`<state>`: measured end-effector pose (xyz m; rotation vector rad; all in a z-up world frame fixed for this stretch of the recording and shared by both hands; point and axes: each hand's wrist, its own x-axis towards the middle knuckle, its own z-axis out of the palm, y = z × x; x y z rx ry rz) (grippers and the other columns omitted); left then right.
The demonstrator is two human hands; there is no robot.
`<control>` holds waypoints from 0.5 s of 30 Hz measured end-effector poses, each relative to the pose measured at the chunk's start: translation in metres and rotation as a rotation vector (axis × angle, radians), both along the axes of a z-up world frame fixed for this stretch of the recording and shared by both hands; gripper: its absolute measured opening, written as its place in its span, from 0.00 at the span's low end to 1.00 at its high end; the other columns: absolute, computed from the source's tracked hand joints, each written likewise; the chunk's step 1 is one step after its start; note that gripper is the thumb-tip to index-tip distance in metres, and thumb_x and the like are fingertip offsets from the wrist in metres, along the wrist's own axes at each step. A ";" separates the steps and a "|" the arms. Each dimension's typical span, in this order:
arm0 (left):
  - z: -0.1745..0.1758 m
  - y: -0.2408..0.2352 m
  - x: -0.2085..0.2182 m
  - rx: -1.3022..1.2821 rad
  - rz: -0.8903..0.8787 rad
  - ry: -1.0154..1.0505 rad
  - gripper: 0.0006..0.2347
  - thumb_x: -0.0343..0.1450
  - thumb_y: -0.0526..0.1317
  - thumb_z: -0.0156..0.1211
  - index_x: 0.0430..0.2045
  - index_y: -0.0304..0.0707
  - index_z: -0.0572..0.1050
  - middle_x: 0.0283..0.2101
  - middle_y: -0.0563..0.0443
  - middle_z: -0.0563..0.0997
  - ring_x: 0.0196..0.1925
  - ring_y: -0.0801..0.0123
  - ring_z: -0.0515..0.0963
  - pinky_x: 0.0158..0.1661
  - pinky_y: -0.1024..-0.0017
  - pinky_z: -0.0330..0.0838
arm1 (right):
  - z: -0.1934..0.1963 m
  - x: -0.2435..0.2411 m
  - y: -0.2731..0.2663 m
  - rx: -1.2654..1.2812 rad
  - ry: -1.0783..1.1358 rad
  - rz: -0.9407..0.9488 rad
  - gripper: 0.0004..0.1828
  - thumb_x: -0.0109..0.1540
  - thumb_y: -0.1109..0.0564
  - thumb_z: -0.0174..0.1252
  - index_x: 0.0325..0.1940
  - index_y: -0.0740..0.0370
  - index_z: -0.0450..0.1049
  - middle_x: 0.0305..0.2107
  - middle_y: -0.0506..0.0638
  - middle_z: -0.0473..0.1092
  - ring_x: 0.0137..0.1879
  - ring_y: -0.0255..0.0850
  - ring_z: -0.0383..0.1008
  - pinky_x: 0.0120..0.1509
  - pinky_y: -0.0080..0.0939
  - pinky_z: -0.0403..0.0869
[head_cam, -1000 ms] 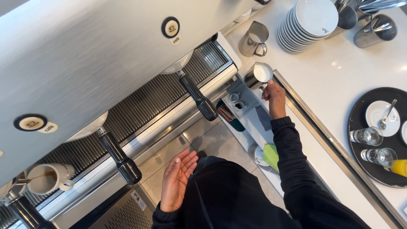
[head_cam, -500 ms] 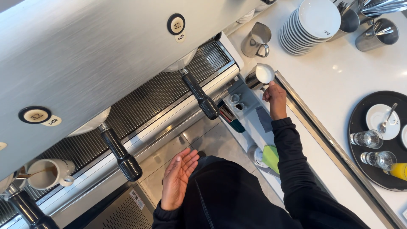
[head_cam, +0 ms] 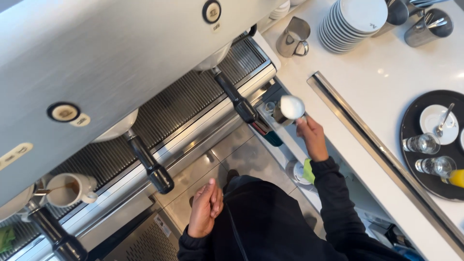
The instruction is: The person steams milk in a metal pitcher using an espresso machine, then pours the milk into two separate cups of espresso to create latte art. They place the finished cups on a tray with other items and clean the portafilter before handling a receipt.
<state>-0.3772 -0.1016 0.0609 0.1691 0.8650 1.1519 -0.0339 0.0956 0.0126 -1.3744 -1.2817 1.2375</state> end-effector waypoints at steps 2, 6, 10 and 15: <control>-0.007 -0.008 -0.006 -0.006 0.007 0.016 0.21 0.79 0.49 0.46 0.14 0.40 0.61 0.12 0.53 0.62 0.11 0.76 0.55 0.15 0.76 0.50 | 0.010 -0.013 -0.028 -0.003 -0.031 0.020 0.20 0.71 0.45 0.52 0.31 0.60 0.69 0.23 0.43 0.65 0.31 0.30 0.63 0.38 0.32 0.62; -0.012 -0.027 -0.021 -0.024 0.000 0.046 0.21 0.79 0.50 0.46 0.15 0.40 0.62 0.13 0.52 0.64 0.11 0.75 0.57 0.15 0.77 0.50 | 0.025 -0.048 -0.081 -0.004 -0.051 0.133 0.20 0.70 0.46 0.53 0.33 0.63 0.73 0.24 0.43 0.66 0.32 0.31 0.63 0.39 0.33 0.63; -0.013 -0.055 -0.045 0.014 -0.021 0.056 0.21 0.79 0.50 0.46 0.15 0.41 0.62 0.13 0.52 0.64 0.12 0.75 0.59 0.16 0.76 0.53 | 0.054 -0.094 -0.128 -0.005 -0.060 0.274 0.19 0.69 0.47 0.52 0.36 0.65 0.74 0.24 0.42 0.66 0.33 0.31 0.63 0.39 0.33 0.64; -0.005 -0.100 -0.084 -0.020 0.019 0.135 0.20 0.78 0.51 0.46 0.17 0.41 0.63 0.14 0.51 0.67 0.12 0.74 0.63 0.16 0.77 0.54 | 0.076 -0.143 -0.171 0.077 -0.223 0.579 0.20 0.70 0.50 0.53 0.30 0.68 0.67 0.21 0.49 0.60 0.29 0.36 0.59 0.34 0.40 0.61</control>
